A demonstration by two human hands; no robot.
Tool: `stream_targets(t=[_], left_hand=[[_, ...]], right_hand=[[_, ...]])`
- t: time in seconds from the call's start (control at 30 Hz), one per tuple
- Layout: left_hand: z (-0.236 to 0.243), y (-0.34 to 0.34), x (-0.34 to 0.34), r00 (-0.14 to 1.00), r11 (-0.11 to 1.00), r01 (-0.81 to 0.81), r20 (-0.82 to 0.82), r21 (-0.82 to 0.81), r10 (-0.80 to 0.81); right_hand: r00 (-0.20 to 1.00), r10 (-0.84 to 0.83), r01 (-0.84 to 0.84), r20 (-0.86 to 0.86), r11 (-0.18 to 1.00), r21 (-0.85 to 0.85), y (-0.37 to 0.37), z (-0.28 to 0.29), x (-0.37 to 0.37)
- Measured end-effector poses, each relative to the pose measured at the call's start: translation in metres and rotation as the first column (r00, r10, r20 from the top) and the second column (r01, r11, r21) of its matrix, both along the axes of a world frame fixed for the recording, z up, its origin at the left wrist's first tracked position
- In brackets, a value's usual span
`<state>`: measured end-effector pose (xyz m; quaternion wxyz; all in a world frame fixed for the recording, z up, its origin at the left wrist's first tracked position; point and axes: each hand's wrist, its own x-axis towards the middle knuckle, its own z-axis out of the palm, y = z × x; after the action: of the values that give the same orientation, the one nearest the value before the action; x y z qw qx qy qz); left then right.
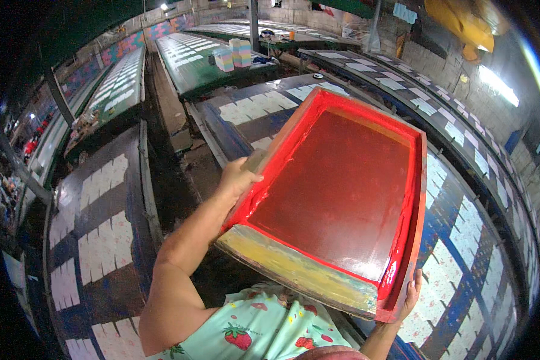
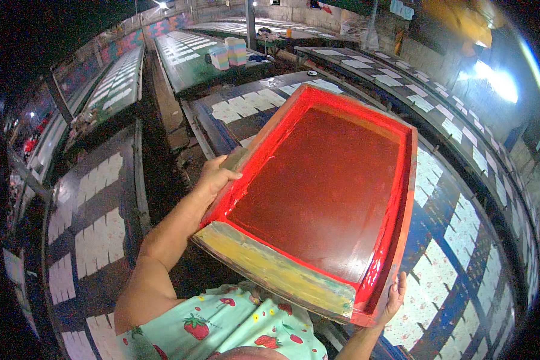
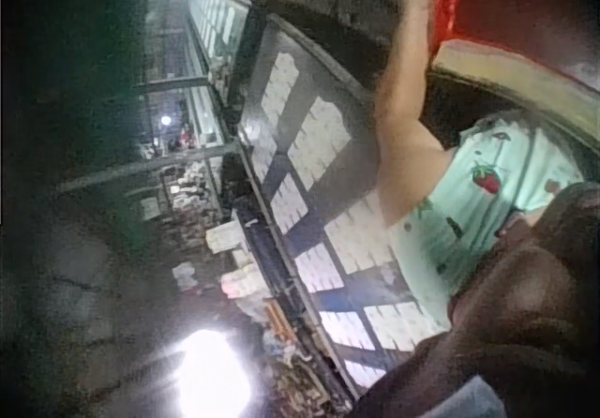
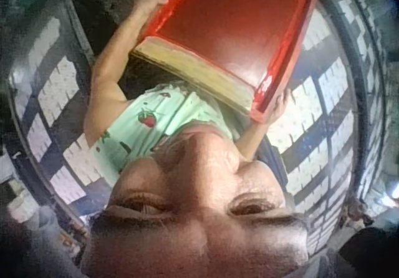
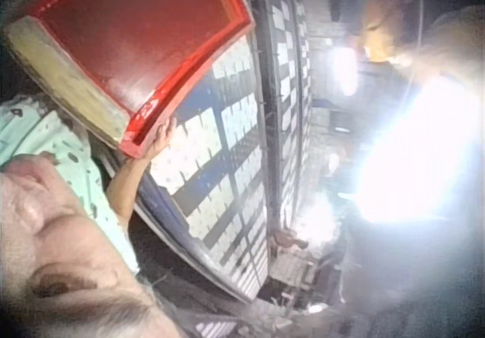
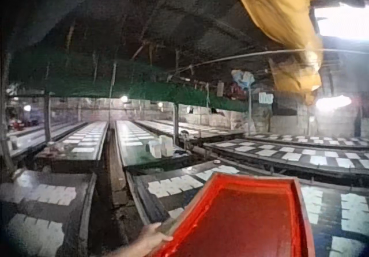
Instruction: The person holds a red screen-printing frame and repeatedly uses a squeegee to pull red ink across the mesh onto patterned paper laid out on a long green workbench. The person repositions the frame and repeats the squeegee strokes multiple times along the bench.
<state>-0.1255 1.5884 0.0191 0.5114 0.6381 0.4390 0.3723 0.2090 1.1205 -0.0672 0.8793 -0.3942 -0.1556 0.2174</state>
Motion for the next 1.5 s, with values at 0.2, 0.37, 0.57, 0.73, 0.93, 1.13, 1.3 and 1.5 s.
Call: stream_targets(t=[0.2, 0.37, 0.57, 0.73, 0.93, 1.13, 1.3, 1.5], left_hand=[[-0.009, 0.021, -0.032, 0.999, 0.999, -0.042, 0.01, -0.015, 0.042], [-0.018, 0.066, -0.06, 0.998, 0.998, -0.044, 0.035, -0.033, 0.045], [-0.026, 0.188, -0.105, 0.998, 0.999, -0.042, 0.037, 0.017, 0.041], [-0.02, 0.3, -0.165, 0.993, 0.998, -0.012, 0.117, -0.055, 0.018], [-0.02, 0.387, -0.196, 0.987, 0.994, -0.091, 0.124, -0.063, 0.098], [-0.017, 0.416, -0.201, 0.986, 0.988, -0.152, 0.059, -0.039, 0.155], [0.008, 0.413, -0.2, 0.985, 0.985, -0.169, -0.008, 0.022, 0.17], [0.026, 0.443, -0.194, 0.992, 0.994, -0.109, -0.066, 0.013, 0.11]], right_hand=[[1.0, 0.014, -0.014, 0.016, 1.0, 0.015, 0.025, 0.01, -0.024], [0.999, -0.015, 0.015, 0.032, 1.0, -0.001, 0.078, 0.026, -0.05], [0.999, 0.002, -0.003, 0.051, 1.0, 0.017, 0.195, 0.0, -0.095], [1.0, 0.001, -0.002, 0.011, 1.0, 0.008, 0.306, 0.003, -0.144], [0.997, 0.059, -0.06, 0.047, 0.998, 0.026, 0.404, 0.039, -0.175], [0.995, 0.092, -0.093, 0.031, 0.995, 0.031, 0.442, 0.044, -0.172], [0.995, 0.085, -0.079, -0.053, 0.991, 0.106, 0.457, 0.014, -0.156], [0.994, 0.045, -0.035, -0.099, 0.995, 0.097, 0.478, -0.03, -0.163]])
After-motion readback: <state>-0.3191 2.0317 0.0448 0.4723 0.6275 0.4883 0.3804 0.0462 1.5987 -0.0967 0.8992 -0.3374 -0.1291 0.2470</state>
